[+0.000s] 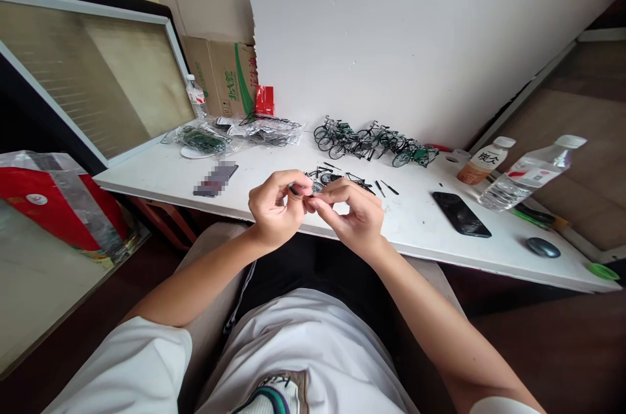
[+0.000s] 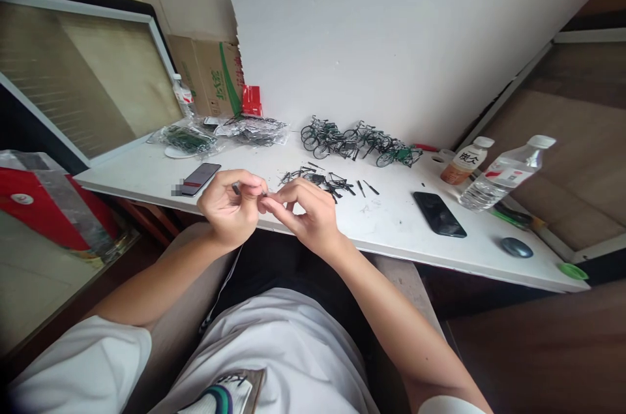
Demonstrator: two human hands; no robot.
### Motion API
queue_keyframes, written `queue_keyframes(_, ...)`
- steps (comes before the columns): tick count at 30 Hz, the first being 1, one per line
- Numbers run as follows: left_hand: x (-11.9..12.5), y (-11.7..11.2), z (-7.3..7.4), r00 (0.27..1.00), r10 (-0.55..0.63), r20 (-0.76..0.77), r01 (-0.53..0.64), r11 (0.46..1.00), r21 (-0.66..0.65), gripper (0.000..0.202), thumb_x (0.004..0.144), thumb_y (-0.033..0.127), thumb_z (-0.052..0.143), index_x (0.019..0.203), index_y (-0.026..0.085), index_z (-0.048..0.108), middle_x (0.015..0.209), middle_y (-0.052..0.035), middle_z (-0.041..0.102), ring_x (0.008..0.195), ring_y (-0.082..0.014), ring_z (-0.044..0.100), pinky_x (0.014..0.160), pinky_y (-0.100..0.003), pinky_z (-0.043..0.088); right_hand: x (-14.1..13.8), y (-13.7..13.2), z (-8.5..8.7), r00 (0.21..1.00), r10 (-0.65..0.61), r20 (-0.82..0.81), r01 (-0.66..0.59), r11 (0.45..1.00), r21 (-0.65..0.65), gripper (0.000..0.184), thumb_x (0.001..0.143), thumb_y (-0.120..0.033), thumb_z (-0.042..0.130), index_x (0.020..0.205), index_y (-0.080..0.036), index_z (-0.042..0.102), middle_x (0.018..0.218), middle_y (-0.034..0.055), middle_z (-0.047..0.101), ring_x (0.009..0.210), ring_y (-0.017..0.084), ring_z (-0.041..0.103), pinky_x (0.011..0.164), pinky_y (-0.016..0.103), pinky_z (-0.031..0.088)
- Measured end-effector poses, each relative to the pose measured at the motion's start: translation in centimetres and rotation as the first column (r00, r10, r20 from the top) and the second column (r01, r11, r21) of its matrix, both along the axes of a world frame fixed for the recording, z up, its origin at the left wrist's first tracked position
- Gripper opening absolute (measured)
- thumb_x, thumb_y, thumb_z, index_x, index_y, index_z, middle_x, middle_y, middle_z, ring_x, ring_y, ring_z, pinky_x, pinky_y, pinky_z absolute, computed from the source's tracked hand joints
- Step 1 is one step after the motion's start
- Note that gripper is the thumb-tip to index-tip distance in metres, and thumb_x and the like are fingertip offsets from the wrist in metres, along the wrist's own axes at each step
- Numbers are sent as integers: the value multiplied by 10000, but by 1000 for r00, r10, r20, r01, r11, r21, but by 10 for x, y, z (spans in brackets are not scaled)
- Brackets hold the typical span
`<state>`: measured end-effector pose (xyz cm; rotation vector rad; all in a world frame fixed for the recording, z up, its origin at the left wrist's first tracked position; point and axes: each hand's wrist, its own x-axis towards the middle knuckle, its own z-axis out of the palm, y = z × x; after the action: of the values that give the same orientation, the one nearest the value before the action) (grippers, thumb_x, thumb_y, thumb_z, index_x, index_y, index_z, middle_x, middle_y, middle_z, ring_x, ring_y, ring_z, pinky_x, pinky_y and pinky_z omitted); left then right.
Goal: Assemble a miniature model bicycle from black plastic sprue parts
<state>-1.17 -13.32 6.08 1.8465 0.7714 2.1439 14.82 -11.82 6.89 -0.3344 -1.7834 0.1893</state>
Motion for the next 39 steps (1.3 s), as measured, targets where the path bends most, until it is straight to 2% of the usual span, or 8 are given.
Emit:
queue_keyframes(4, 3, 4, -2, 1000, -9, 6, 9, 999, -47, 284, 1002, 511, 696, 1063, 239, 647, 842, -13, 744, 667, -147, 725, 622, -268, 595, 2, 0, 2, 993, -120, -20, 121, 991, 60, 109, 968, -288, 780, 885, -258, 716, 775, 31, 779, 632, 178, 681, 548, 340, 561)
queue_keyframes(7, 7, 5, 2, 998, -56, -24, 54, 994, -93, 313, 1023, 505, 664, 1183, 236, 648, 1063, -87, 801, 937, -214, 801, 828, -343, 655, 6, 4, 5, 972, -222, -81, 228, 971, 74, 18, 989, -272, 747, 972, -270, 743, 827, 39, 802, 658, 179, 698, 509, 325, 550)
queue_keyframes(10, 11, 3, 10, 985, -168, -46, 160, 976, -145, 414, 1025, 470, 669, 1361, 235, 609, 1312, -165, 757, 1231, -287, 749, 1025, -424, 623, 9, 12, 6, 954, -275, -123, 284, 957, 59, 29, 994, -293, 744, 988, -271, 762, 873, 50, 813, 705, 189, 722, 506, 322, 560)
queue_keyframes(14, 8, 0, 20, 927, -374, -30, 360, 910, -206, 727, 922, 516, 788, 1531, 228, 514, 1453, -220, 677, 1394, -371, 647, 1119, -501, 574, 14, 19, 6, 934, -294, -202, 299, 954, -6, 72, 979, -335, 772, 1017, -276, 786, 945, 62, 816, 776, 203, 733, 546, 324, 580)
queue_keyframes(19, 2, -2, 28, 913, -396, 94, 401, 833, -382, 624, 928, 544, 783, 1417, 185, 636, 1172, -160, 805, 1097, -315, 801, 969, -428, 647, 15, 19, 7, 925, -287, -248, 266, 957, -112, 137, 964, -400, 788, 1008, -270, 798, 949, 67, 800, 821, 208, 732, 575, 323, 597)
queue_keyframes(22, 2, -2, 29, 918, -374, 135, 394, 808, -438, 546, 911, 532, 812, 1293, 155, 715, 994, -112, 825, 876, -261, 828, 854, -374, 661, 15, 17, 9, 953, -185, -239, 138, 970, -202, 149, 942, -407, 816, 993, -267, 812, 969, 72, 797, 875, 214, 741, 602, 320, 613)
queue_keyframes(29, 0, -2, 33, 908, -383, 168, 418, 823, -385, 440, 845, 491, 888, 1117, 160, 793, 1010, -117, 838, 936, -256, 822, 870, -349, 644, 17, 19, 16, 933, 146, -330, -288, 851, -440, 226, 848, -453, 901, 921, -258, 815, 950, 42, 792, 754, 168, 728, 514, 264, 577)
queue_keyframes(39, 1, -7, 36, 894, -407, 185, 447, 819, -360, 364, 840, 499, 885, 905, 167, 750, 843, -78, 809, 781, -209, 790, 806, -338, 628, 11, 9, 18, 902, 268, -339, -393, 833, -389, 206, 862, -472, 888, 914, -281, 832, 994, 64, 786, 912, 210, 748, 645, 319, 642)
